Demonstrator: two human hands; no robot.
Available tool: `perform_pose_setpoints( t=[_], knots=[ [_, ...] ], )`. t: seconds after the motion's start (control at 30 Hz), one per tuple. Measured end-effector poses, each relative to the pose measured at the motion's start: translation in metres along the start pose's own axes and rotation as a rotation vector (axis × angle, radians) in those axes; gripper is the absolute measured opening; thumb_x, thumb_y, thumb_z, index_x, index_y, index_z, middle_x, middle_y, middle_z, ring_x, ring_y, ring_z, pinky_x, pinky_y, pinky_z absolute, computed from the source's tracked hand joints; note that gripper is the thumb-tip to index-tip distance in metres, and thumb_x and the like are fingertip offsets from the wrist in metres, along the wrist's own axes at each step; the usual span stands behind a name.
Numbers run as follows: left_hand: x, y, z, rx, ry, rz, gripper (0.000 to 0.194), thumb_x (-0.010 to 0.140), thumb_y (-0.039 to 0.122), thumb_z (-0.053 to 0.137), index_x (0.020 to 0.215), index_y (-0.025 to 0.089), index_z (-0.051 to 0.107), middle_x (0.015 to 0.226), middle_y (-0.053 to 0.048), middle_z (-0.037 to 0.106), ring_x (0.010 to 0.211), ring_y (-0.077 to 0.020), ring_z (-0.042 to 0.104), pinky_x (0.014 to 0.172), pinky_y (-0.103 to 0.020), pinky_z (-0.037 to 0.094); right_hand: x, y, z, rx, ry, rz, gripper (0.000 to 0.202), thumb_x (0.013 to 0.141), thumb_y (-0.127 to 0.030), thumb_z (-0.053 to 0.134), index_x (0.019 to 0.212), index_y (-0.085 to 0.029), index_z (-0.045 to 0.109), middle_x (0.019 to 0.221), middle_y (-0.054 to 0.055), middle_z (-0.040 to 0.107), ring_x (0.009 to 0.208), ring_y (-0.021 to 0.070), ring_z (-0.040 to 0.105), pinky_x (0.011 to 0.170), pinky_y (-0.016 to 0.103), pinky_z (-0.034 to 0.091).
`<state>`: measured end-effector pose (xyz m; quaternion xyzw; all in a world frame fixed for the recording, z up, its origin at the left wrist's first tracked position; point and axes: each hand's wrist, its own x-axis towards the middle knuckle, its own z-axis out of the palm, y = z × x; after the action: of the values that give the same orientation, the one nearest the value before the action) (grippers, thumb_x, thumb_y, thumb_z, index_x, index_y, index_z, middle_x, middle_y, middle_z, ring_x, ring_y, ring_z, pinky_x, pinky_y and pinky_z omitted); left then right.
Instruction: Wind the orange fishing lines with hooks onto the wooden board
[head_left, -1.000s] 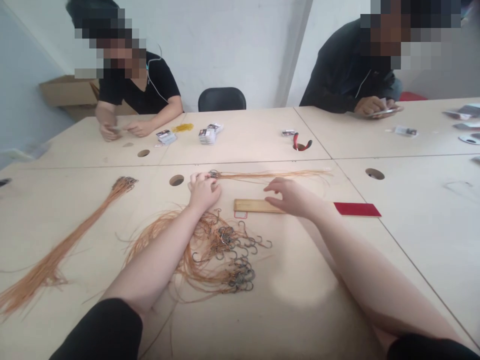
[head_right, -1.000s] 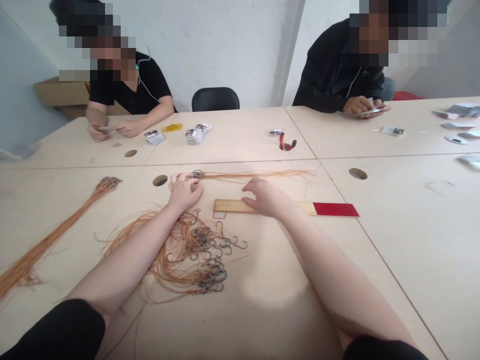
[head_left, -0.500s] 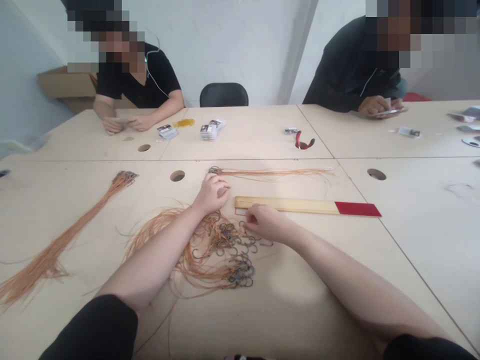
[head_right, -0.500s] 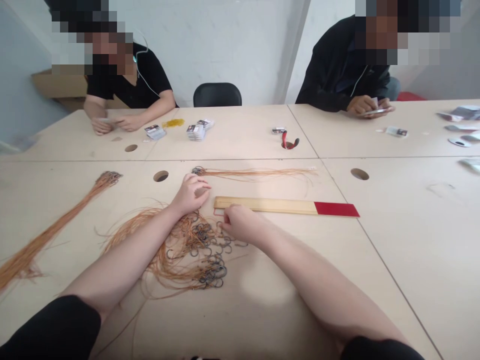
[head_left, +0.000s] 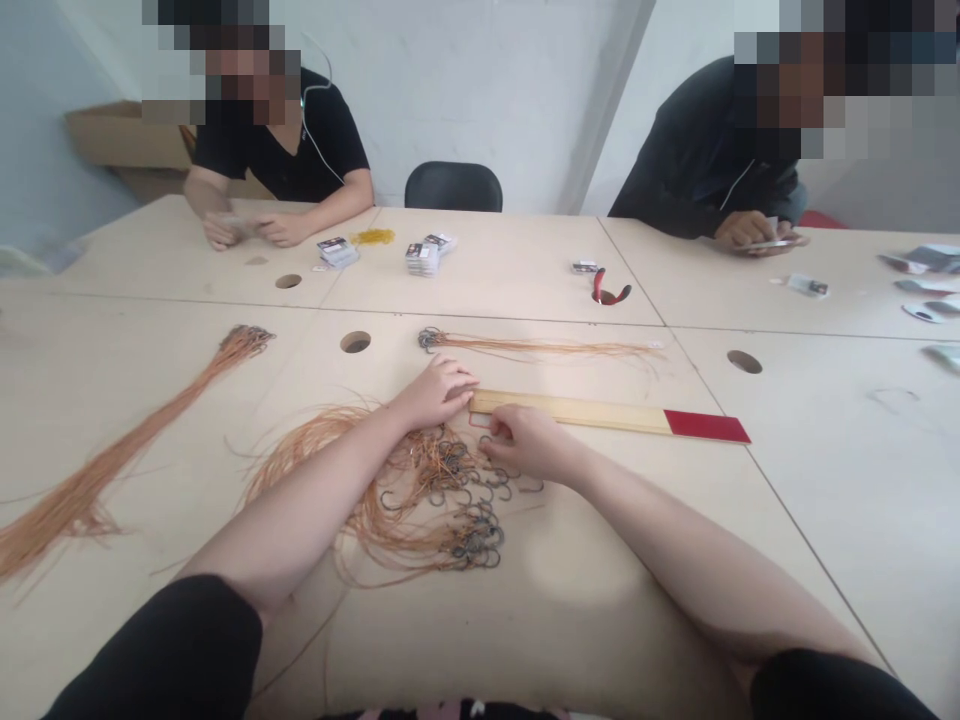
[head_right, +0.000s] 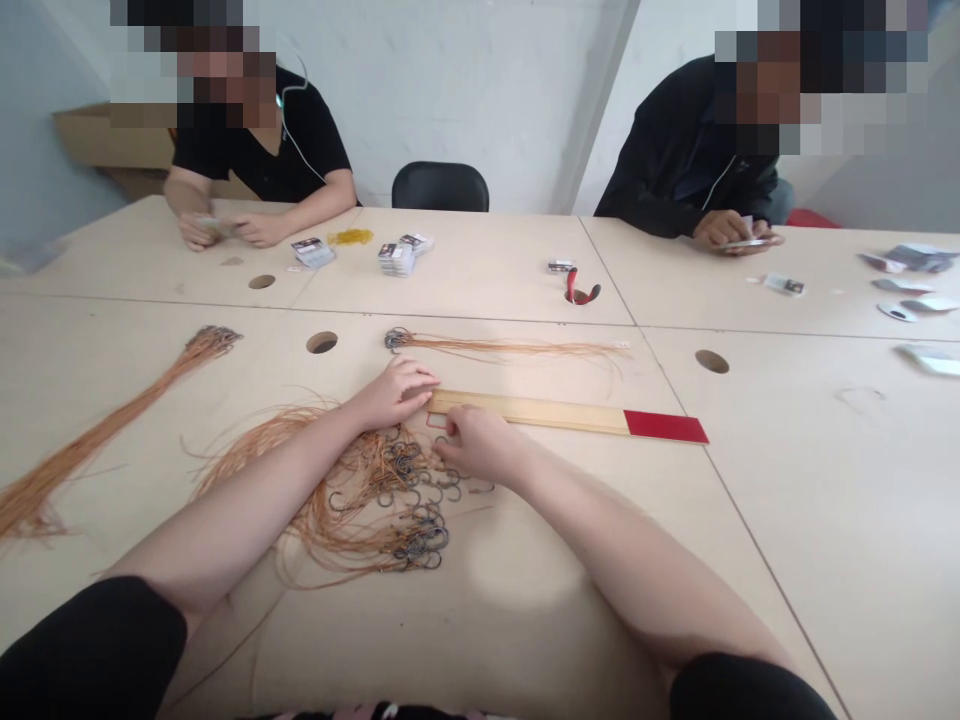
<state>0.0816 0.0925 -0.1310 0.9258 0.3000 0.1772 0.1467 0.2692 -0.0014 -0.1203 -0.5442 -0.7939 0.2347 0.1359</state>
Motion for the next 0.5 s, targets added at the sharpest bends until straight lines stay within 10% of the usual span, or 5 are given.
perform_pose_setpoints(
  t=[0.5],
  knots=[
    [-0.0027, 0.0045, -0.0079, -0.018, -0.077, 0.037, 0.045, 0.069, 0.034, 0.064, 0.11, 0.019, 0.061, 0.107, -0.01, 0.058, 0.104, -0.0259, 0.043, 0.095, -0.041, 0.034, -0.0018, 0.0005, -0.004, 0.017, -0.083, -0.039, 0.034, 0.061, -0.048, 0.069, 0.066, -0.019, 0.052, 0.068, -0.003, 0.055, 0.06, 0.0097, 0.043, 0.051, 0.021, 0.026]
  ],
)
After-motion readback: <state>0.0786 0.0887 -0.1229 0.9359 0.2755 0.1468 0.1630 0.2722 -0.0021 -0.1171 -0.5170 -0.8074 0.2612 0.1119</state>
